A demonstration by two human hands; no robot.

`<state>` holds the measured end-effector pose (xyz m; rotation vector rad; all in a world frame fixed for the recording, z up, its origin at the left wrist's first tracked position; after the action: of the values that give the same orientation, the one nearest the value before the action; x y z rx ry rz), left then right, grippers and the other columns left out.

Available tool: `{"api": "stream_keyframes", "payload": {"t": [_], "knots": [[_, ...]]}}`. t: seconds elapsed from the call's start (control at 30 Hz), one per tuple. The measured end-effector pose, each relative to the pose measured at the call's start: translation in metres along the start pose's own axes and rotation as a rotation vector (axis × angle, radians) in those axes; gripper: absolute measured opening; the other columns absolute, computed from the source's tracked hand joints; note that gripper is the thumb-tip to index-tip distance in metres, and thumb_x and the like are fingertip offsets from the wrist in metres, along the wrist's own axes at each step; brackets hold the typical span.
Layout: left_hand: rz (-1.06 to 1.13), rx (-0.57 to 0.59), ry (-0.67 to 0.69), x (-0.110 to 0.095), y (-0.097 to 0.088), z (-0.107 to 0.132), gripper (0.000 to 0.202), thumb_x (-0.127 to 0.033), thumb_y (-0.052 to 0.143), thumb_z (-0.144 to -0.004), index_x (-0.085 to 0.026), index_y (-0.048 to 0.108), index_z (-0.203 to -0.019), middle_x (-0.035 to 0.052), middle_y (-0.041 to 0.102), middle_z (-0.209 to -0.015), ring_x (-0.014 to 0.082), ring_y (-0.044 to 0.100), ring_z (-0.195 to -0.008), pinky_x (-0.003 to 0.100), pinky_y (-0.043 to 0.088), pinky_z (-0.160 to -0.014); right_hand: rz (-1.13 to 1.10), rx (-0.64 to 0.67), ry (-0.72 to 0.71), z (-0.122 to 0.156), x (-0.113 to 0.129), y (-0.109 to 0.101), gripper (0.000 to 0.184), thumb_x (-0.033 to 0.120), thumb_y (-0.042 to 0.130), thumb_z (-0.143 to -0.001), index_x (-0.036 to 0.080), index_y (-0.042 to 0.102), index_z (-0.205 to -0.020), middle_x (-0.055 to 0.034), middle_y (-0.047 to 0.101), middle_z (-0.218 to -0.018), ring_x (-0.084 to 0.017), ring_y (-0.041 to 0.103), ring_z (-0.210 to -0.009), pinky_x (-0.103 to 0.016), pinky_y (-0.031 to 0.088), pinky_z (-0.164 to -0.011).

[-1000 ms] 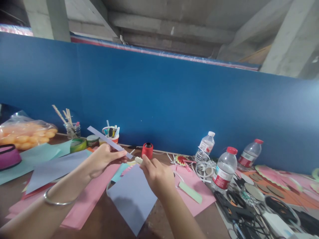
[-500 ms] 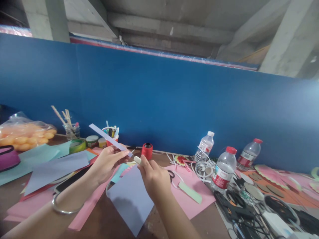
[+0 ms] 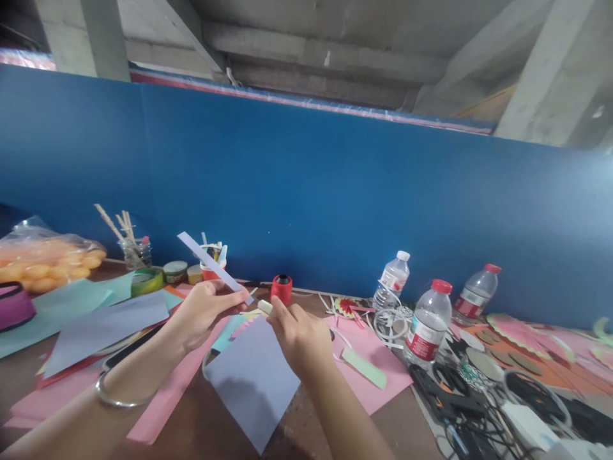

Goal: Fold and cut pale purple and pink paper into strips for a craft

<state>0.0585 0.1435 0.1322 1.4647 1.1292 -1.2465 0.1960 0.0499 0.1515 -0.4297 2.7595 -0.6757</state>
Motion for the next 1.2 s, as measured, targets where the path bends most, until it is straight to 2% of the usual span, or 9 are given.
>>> {"api": "stream_keyframes", "payload": {"t": [0.37, 0.73, 0.83, 1.0, 1.1, 1.2], "knots": [[-0.068, 0.032, 0.018, 0.000, 0.001, -0.001, 0.020, -0.030, 0.073, -0.067, -0.013, 0.067, -0.075, 0.0049, 0.070, -0.069, 0.0165, 0.065, -0.070, 0.026, 0.051, -0.068, -0.007, 0.017, 0.019, 0.001, -0.001, 0.003, 0.032, 0.033, 0.044, -0.094, 0.017, 0.063, -0.114, -0.0004, 0.055, -0.063, -0.010, 0.049, -0.051, -0.024, 0.034, -0.050], [-0.076, 0.046, 0.013, 0.012, 0.005, -0.002, 0.023, -0.032, 0.074, -0.067, -0.013, 0.067, -0.079, 0.0064, 0.071, -0.073, 0.0164, 0.064, -0.063, 0.027, 0.051, -0.060, -0.025, 0.023, 0.032, 0.001, -0.001, 0.001, 0.035, 0.035, 0.041, -0.096, 0.016, 0.062, -0.117, -0.0015, 0.056, -0.064, -0.011, 0.048, -0.051, -0.024, 0.034, -0.051], [-0.050, 0.072, 0.023, 0.007, 0.008, 0.001, 0.023, -0.032, 0.074, -0.067, -0.013, 0.068, -0.079, 0.0060, 0.070, -0.071, 0.0166, 0.064, -0.063, 0.027, 0.050, -0.062, -0.015, 0.017, 0.038, 0.001, -0.001, 0.001, 0.035, 0.035, 0.042, -0.096, 0.017, 0.062, -0.117, -0.0007, 0.055, -0.062, -0.010, 0.048, -0.049, -0.024, 0.033, -0.050], [0.031, 0.144, 0.051, -0.001, 0.016, 0.004, 0.033, -0.045, 0.062, -0.077, -0.013, 0.068, -0.076, 0.0093, 0.071, -0.078, 0.0185, 0.065, -0.071, 0.030, 0.050, -0.071, -0.039, -0.005, 0.056, 0.001, -0.003, -0.001, 0.033, 0.034, 0.042, -0.095, 0.017, 0.064, -0.114, -0.0001, 0.055, -0.061, -0.010, 0.049, -0.050, -0.023, 0.033, -0.049], [0.045, 0.126, 0.056, -0.001, 0.015, 0.003, 0.031, -0.044, 0.063, -0.077, -0.013, 0.068, -0.079, 0.0093, 0.071, -0.081, 0.0202, 0.066, -0.077, 0.031, 0.050, -0.075, -0.038, 0.001, 0.058, 0.001, -0.003, 0.000, 0.033, 0.034, 0.043, -0.095, 0.017, 0.064, -0.115, -0.0003, 0.056, -0.062, -0.010, 0.050, -0.050, -0.024, 0.034, -0.050], [0.034, 0.087, 0.058, 0.000, 0.010, 0.002, 0.027, -0.039, 0.067, -0.075, -0.014, 0.066, -0.085, 0.0068, 0.071, -0.080, 0.0188, 0.066, -0.075, 0.030, 0.051, -0.071, -0.034, 0.005, 0.062, 0.002, -0.003, 0.001, 0.034, 0.034, 0.042, -0.096, 0.017, 0.063, -0.116, -0.0004, 0.056, -0.062, -0.011, 0.051, -0.051, -0.024, 0.033, -0.050]]}}
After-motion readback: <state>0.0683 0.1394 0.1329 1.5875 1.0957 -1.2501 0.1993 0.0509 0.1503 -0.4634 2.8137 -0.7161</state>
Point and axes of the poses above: each hand's wrist, its own z-axis away from the middle knuckle, its own y-axis out of the palm, x = y × z, the point moved 10 cm from there along -z, towards the middle knuckle
